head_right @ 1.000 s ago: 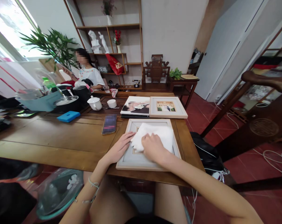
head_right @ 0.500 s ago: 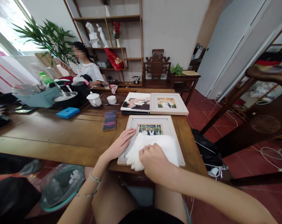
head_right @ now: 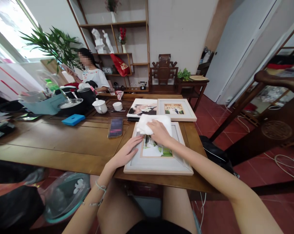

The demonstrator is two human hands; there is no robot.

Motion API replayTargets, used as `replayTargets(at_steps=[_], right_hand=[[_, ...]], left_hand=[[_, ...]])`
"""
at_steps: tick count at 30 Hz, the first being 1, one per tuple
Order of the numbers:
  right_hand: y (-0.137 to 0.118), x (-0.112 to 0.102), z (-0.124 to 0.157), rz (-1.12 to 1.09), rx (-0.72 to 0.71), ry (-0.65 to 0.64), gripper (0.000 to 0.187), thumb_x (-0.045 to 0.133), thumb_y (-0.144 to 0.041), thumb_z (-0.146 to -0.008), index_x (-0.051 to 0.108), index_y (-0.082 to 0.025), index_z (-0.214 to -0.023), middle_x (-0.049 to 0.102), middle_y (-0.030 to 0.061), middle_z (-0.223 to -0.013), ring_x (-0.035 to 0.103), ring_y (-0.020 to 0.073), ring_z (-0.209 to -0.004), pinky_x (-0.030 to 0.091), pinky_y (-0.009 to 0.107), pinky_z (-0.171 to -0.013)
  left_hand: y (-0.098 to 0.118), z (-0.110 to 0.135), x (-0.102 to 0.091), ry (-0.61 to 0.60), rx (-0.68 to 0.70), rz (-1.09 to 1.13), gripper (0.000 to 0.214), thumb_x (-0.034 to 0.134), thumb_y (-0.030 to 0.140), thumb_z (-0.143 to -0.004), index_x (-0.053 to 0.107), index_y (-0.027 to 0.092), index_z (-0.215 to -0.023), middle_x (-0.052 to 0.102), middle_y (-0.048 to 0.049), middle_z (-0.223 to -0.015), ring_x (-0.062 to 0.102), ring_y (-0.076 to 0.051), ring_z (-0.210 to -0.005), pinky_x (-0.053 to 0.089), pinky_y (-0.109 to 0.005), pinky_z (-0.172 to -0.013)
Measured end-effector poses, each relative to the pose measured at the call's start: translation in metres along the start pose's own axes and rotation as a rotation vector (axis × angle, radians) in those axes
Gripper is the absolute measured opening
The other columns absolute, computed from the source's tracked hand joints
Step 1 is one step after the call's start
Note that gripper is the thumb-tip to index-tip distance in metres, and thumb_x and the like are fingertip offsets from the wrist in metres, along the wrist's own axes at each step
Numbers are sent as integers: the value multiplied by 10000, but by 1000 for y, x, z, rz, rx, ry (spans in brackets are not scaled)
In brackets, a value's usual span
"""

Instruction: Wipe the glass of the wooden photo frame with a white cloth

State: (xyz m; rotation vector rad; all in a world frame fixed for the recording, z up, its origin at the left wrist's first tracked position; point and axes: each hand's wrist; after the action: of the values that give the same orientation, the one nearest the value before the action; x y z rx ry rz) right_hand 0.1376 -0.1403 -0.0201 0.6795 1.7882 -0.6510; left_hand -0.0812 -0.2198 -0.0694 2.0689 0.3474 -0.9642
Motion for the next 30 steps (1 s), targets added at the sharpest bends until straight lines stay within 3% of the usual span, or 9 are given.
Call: replayTargets(at_steps=[3,6,10,15,18,21,25,27,30], right_hand=[[-18,9,-21,-42,-111,-43,573,499,-13,-708,574,-111,-1268,585,109,-1350,395,283,-1346,335,412,-1080],[-21,9,-21,-49,-148,-71,525,510,0,-705,610,-98,-1211,599,136,-1321,393,295,-1344,315,422,-1092],[0,-5,7,-25,-120,-87,567,497,34,-666,616,-112,-1200,597,136,-1318,356,329,-1360,300,479,-1091],[35,-24,50,172,42,-111,586,484,40,-647,617,-112,-1197,601,121,-1311,381,363,-1327,326,495,-1068],[38,-30,67,278,116,-95,540,483,21,-677,615,-89,-1189,596,143,-1312,400,378,-1301,328,516,-1058],[9,-36,83,300,126,-130,503,482,18,-672,619,-57,-1150,605,184,-1269,447,371,-1246,364,497,-1023],[-63,-55,110,197,69,-325,394,510,-25,-629,650,-102,-988,659,163,-1045,574,327,-967,490,451,-808],[-89,-62,122,104,10,-364,420,548,-72,-603,636,-108,-1012,647,159,-1042,568,331,-948,501,463,-778],[-93,-58,127,-45,-78,-281,507,564,-88,-602,605,-118,-1107,618,165,-1155,531,325,-1080,475,467,-888]], left_hand=[[0,0,0,-11,-38,-35,468,446,148,-915,478,152,-1383,472,-146,-1447,393,-274,-1371,292,-525,-1164],[-1,0,1,-7,-31,-52,463,445,143,-910,493,152,-1371,483,-144,-1434,399,-274,-1364,303,-514,-1163],[-2,0,1,15,15,-26,488,434,120,-909,474,193,-1389,467,-118,-1454,385,-255,-1378,306,-509,-1165],[-2,0,0,-7,14,1,509,416,121,-920,432,199,-1423,433,-110,-1490,342,-245,-1411,267,-522,-1183],[0,0,-1,-9,1,-2,500,406,124,-925,441,195,-1419,434,-108,-1491,341,-240,-1413,261,-519,-1187],[2,-1,-2,0,-3,0,497,391,121,-930,448,207,-1416,441,-96,-1489,348,-236,-1409,269,-513,-1187],[4,-1,-2,-1,3,-1,495,382,118,-931,452,198,-1413,444,-99,-1485,350,-234,-1407,266,-508,-1190],[4,0,-1,-1,2,0,496,379,116,-931,449,200,-1415,441,-99,-1487,344,-232,-1410,265,-509,-1190],[3,0,-1,6,1,7,497,389,115,-926,459,212,-1408,453,-97,-1479,355,-239,-1403,274,-517,-1184]])
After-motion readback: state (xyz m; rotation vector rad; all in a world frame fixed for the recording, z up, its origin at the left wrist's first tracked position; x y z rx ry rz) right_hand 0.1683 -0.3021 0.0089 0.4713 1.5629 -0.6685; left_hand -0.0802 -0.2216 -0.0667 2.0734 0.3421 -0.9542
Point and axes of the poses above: each hand's wrist, its own z-axis away from the middle knuckle, its own x-axis out of the palm, y = z × x
